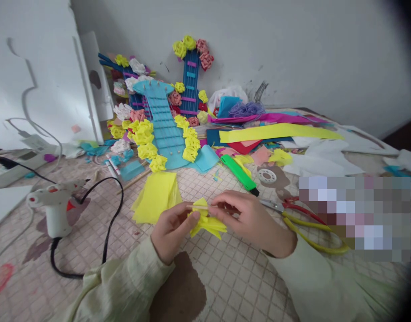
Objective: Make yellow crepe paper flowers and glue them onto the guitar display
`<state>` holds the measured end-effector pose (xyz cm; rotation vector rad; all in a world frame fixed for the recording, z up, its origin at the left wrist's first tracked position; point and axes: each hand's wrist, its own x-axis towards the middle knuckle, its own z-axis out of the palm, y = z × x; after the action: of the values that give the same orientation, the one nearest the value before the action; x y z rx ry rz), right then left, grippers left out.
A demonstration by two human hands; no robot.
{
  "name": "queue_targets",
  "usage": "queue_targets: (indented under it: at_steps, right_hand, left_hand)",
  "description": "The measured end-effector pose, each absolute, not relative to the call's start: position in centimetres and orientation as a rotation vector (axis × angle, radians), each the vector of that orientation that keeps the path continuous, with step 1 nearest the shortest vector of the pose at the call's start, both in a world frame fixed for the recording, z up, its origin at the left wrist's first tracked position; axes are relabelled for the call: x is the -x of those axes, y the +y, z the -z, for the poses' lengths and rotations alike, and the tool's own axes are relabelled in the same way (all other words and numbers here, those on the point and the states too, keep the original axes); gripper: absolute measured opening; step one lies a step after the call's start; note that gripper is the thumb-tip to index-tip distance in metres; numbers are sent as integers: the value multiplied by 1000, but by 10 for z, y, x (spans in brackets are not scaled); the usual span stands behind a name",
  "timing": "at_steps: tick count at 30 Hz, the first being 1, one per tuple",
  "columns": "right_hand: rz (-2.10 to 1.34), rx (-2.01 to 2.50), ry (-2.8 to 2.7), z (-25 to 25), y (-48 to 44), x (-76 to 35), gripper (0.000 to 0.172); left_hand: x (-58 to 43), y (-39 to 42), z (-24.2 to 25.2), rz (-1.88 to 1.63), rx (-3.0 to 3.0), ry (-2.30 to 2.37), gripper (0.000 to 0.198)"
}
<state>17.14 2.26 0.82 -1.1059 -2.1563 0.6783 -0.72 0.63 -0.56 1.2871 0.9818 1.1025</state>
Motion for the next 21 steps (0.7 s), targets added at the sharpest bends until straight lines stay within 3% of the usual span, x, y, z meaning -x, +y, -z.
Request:
queue_targets:
  at_steps: [21]
  right_hand:
    - [-682, 869, -2246, 1, 21, -168, 22]
  left_hand:
    - [6, 10, 7, -1046, -1278, 1119, 18]
